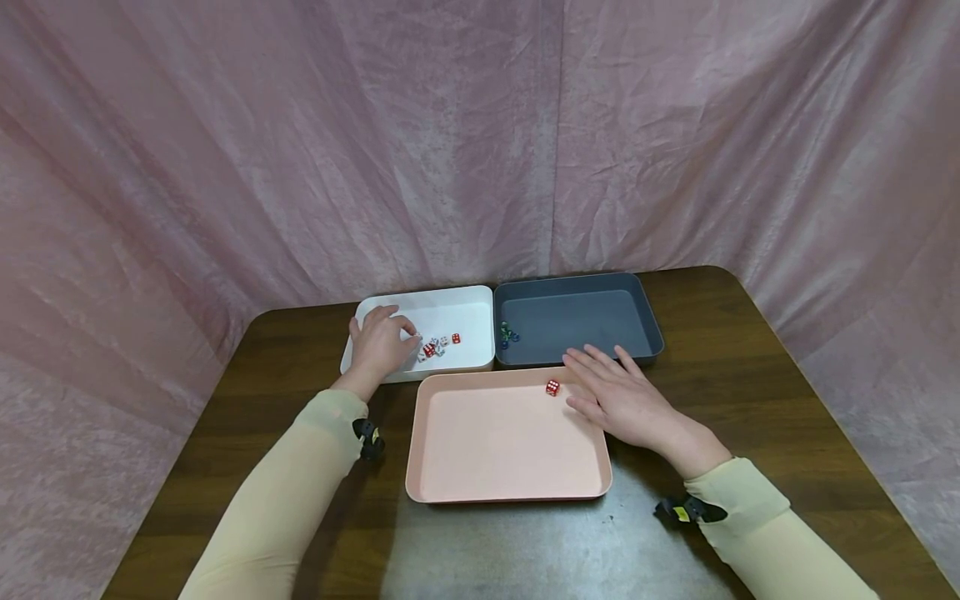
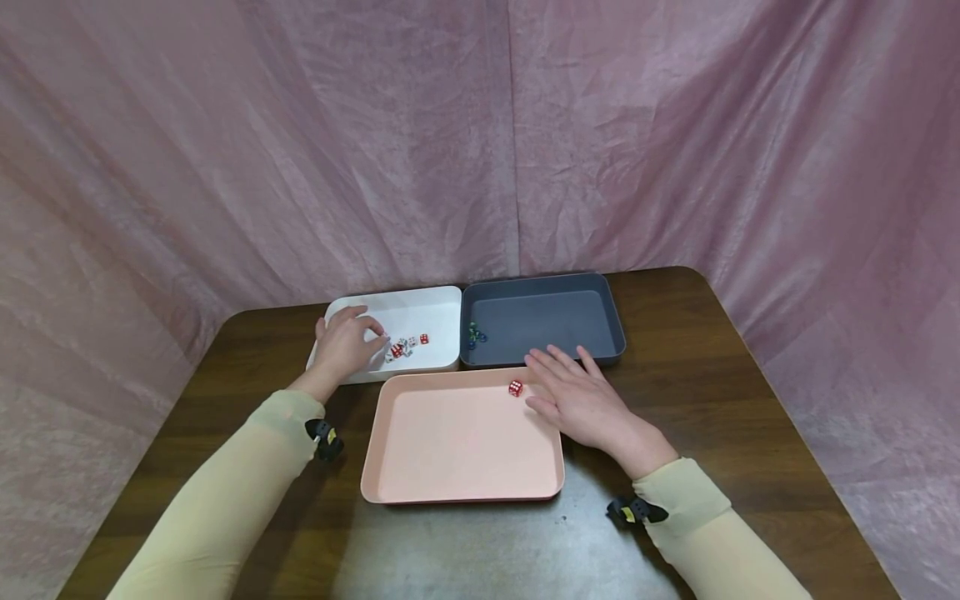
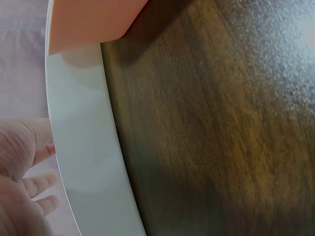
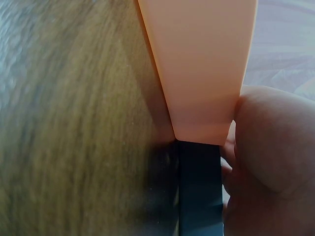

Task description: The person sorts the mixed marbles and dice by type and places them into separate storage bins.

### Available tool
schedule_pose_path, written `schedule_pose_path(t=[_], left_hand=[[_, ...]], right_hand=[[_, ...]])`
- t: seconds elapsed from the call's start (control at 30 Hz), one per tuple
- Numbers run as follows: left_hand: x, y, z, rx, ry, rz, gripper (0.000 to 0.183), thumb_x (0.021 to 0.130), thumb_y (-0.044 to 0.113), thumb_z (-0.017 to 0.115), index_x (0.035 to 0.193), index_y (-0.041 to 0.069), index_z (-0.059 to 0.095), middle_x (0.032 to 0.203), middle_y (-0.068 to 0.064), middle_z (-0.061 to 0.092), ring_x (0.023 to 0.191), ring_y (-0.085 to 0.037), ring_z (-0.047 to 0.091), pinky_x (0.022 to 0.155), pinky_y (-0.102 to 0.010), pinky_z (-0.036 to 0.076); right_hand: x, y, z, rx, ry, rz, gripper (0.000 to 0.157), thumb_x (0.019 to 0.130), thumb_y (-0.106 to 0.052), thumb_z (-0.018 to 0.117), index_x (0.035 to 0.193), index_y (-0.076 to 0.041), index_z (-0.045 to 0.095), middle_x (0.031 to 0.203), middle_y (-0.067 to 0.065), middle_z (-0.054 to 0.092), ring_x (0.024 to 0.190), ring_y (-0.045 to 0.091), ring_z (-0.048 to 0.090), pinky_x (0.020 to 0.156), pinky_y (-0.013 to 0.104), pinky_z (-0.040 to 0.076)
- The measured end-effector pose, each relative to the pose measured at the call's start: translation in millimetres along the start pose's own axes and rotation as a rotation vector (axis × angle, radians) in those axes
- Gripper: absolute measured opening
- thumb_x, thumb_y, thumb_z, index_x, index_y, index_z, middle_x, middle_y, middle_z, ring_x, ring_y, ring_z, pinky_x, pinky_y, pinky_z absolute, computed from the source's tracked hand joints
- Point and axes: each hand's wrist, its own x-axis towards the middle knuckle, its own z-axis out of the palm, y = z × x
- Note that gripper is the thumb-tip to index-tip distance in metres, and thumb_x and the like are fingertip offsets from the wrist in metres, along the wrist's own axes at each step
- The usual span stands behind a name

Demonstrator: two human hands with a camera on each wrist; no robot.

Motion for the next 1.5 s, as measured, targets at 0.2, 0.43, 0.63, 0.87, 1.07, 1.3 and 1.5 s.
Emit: schedule_pose_path(t=[0.2, 0.43, 0.63, 0.87, 1.07, 1.3, 1.5], left_hand=[[-0.6, -0.6, -2.1, -0.007, -0.001, -0.003, 0.019, 0.106, 0.024, 0.073, 0.114, 0.010, 0.082, 0.166, -0.021, 0.051, 0.159, -0.044, 0.035, 0.126, -0.079, 0.009], [-0.1, 1.7, -4.9, -0.005, 0.004, 0.006, 0.020, 0.106, 0.023, 0.073, 0.119, 0.010, 0.081, 0.166, -0.019, 0.051, 0.160, -0.042, 0.035, 0.126, -0.078, 0.010], [-1.7, 13.2, -11.5, -0.003, 0.023, 0.052, 0.022, 0.106, 0.024, 0.074, 0.122, 0.010, 0.081, 0.165, -0.020, 0.052, 0.158, -0.041, 0.037, 0.125, -0.079, 0.012], [-6.5, 30.4, -15.2, -0.004, 0.043, 0.127, 0.023, 0.106, 0.024, 0.074, 0.123, 0.011, 0.081, 0.166, -0.019, 0.051, 0.159, -0.041, 0.037, 0.125, -0.079, 0.014], [-13.2, 48.0, -19.2, -0.013, 0.030, 0.184, 0.022, 0.105, 0.024, 0.076, 0.123, 0.012, 0.082, 0.167, -0.017, 0.050, 0.161, -0.040, 0.035, 0.126, -0.079, 0.013], [-19.3, 65.8, -20.9, -0.023, 0.030, 0.251, 0.023, 0.103, 0.022, 0.080, 0.124, 0.012, 0.082, 0.167, -0.018, 0.050, 0.160, -0.041, 0.035, 0.125, -0.078, 0.014], [-23.7, 76.9, -18.7, -0.034, 0.025, 0.298, 0.019, 0.102, 0.022, 0.081, 0.120, 0.014, 0.083, 0.166, -0.017, 0.051, 0.161, -0.042, 0.035, 0.125, -0.078, 0.016]], right_hand=[[-0.1, -0.4, 0.2, 0.004, -0.003, 0.002, 0.071, 0.113, -0.042, 0.062, 0.171, -0.008, 0.040, 0.177, 0.012, 0.038, 0.166, 0.038, 0.026, 0.131, 0.068, 0.008], [-0.1, -0.3, -0.1, 0.001, -0.010, 0.003, 0.071, 0.113, -0.041, 0.063, 0.172, -0.008, 0.039, 0.177, 0.013, 0.038, 0.166, 0.038, 0.026, 0.131, 0.068, 0.007], [0.0, 0.1, -0.8, -0.004, -0.008, 0.000, 0.071, 0.113, -0.041, 0.062, 0.172, -0.008, 0.039, 0.177, 0.013, 0.038, 0.166, 0.038, 0.026, 0.131, 0.068, 0.007], [-0.4, 0.3, -0.7, -0.005, -0.008, -0.004, 0.072, 0.113, -0.040, 0.064, 0.172, -0.008, 0.039, 0.176, 0.013, 0.038, 0.166, 0.039, 0.026, 0.132, 0.067, 0.007], [0.6, 0.7, 0.4, -0.010, -0.003, -0.003, 0.071, 0.113, -0.041, 0.063, 0.172, -0.008, 0.040, 0.176, 0.013, 0.039, 0.166, 0.038, 0.026, 0.132, 0.067, 0.008], [1.8, 0.4, 0.1, -0.008, -0.007, 0.003, 0.072, 0.113, -0.041, 0.063, 0.172, -0.008, 0.038, 0.176, 0.013, 0.038, 0.166, 0.038, 0.026, 0.132, 0.067, 0.008], [1.7, 0.3, 0.3, -0.009, -0.004, -0.003, 0.072, 0.113, -0.041, 0.062, 0.172, -0.008, 0.038, 0.176, 0.013, 0.039, 0.166, 0.038, 0.026, 0.132, 0.067, 0.008]])
